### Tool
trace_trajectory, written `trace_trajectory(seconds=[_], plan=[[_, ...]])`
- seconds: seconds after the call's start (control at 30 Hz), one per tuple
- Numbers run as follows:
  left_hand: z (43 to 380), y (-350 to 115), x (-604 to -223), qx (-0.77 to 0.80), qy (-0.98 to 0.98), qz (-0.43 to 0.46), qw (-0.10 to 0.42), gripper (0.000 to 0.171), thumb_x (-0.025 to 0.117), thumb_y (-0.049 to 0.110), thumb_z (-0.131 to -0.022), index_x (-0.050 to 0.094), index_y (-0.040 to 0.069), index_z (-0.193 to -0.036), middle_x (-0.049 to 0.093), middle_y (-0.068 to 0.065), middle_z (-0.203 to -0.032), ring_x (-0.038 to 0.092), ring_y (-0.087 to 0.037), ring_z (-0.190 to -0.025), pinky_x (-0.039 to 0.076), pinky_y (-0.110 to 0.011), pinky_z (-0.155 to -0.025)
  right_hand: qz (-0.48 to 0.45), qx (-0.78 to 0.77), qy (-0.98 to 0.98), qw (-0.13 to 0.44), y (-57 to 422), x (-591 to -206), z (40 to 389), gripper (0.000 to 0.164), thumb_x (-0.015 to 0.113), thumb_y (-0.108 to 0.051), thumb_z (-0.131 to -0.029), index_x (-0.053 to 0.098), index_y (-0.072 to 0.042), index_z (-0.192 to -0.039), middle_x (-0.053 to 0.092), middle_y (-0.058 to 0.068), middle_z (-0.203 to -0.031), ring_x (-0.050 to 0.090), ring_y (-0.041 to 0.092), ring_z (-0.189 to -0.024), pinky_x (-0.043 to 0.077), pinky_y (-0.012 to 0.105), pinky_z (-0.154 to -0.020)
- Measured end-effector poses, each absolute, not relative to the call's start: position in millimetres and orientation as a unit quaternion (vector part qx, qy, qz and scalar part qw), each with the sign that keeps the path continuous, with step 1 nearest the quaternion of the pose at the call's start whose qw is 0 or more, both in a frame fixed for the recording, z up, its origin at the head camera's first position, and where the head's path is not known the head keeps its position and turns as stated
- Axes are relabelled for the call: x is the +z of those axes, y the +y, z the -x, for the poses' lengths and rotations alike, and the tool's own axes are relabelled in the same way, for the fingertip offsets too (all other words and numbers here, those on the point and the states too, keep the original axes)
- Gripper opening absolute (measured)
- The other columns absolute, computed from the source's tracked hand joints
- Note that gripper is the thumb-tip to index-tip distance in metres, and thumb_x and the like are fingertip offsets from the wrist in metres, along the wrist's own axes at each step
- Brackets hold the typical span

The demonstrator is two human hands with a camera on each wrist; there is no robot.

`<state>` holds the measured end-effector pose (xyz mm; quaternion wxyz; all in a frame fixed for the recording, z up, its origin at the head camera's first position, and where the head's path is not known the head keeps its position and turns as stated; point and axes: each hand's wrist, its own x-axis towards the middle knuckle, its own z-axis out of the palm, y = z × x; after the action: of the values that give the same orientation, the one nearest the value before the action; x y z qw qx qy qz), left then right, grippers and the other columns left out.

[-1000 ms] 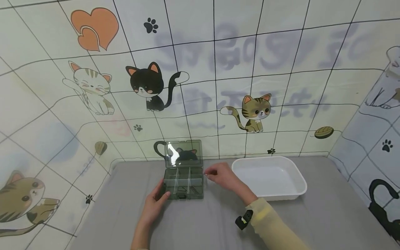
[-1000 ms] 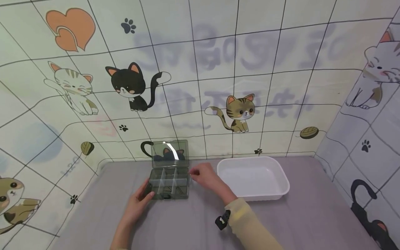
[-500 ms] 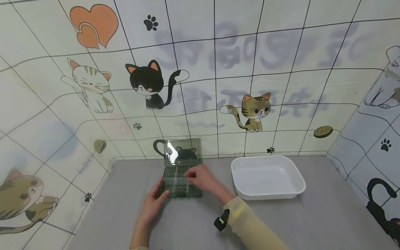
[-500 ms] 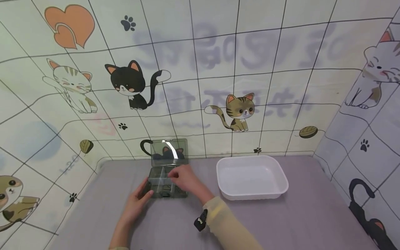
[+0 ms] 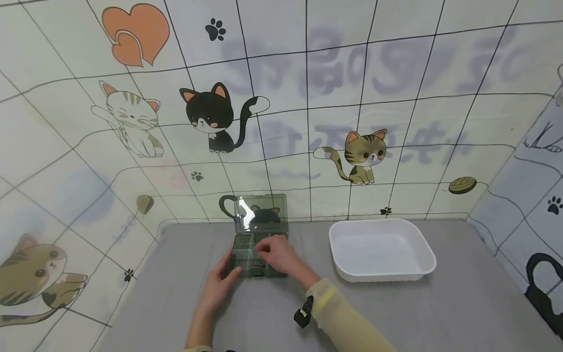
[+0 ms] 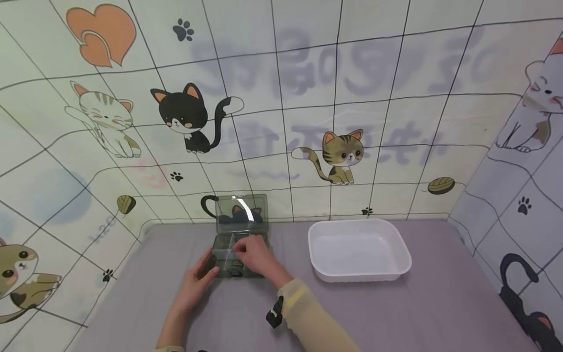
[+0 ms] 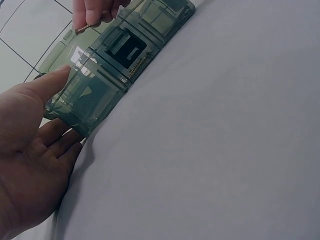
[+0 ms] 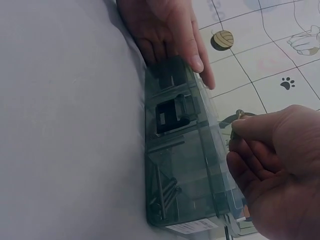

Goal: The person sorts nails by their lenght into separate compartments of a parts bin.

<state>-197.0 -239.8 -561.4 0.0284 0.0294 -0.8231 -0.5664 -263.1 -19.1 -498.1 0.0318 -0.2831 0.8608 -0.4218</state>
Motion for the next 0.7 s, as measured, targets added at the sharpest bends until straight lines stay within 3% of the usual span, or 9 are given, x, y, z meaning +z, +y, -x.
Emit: trace_trajectory(seconds=[0.37, 0.6, 0.7], plan=[[197.8, -242.1, -561.9, -0.563, -0.826, -0.026, 0.024, 0.066, 0.069, 0.028, -0.101, 0.040, 0.016, -0.159, 0.034, -0.013, -0.163, 0.028, -0.033, -0.152, 0.028, -0.052, -0.120, 0.268, -0.444, 0.855, 0.031, -18.8, -501.4, 264.5, 0.016, 0.068, -0.002, -0.095, 0.079, -0.004, -0.107, 0.076, 0.006, -0.101, 0.067, 0.012, -0.088, 0.056, 0.026, -0.075], [197.8, -242.1, -562.7, -0.567, -0.822, -0.022, 0.039, 0.066, 0.071, 0.022, -0.100, 0.042, 0.013, -0.158, 0.037, -0.015, -0.161, 0.031, -0.033, -0.150, 0.029, -0.050, -0.119, 0.264, -0.461, 0.846, 0.041, -9.3, -492.1, 264.1, 0.017, 0.069, 0.000, -0.094, 0.078, -0.003, -0.109, 0.076, 0.007, -0.103, 0.067, 0.013, -0.088, 0.058, 0.035, -0.083], [197.4, -241.0, -562.6, -0.566, -0.823, -0.020, 0.048, 0.065, 0.071, 0.021, -0.099, 0.043, 0.011, -0.157, 0.038, -0.017, -0.160, 0.033, -0.034, -0.149, 0.029, -0.051, -0.118, 0.254, -0.464, 0.848, 0.034, -4.0, -492.0, 266.6, 0.017, 0.069, -0.001, -0.095, 0.079, -0.005, -0.108, 0.076, 0.005, -0.103, 0.067, 0.013, -0.089, 0.057, 0.031, -0.082]])
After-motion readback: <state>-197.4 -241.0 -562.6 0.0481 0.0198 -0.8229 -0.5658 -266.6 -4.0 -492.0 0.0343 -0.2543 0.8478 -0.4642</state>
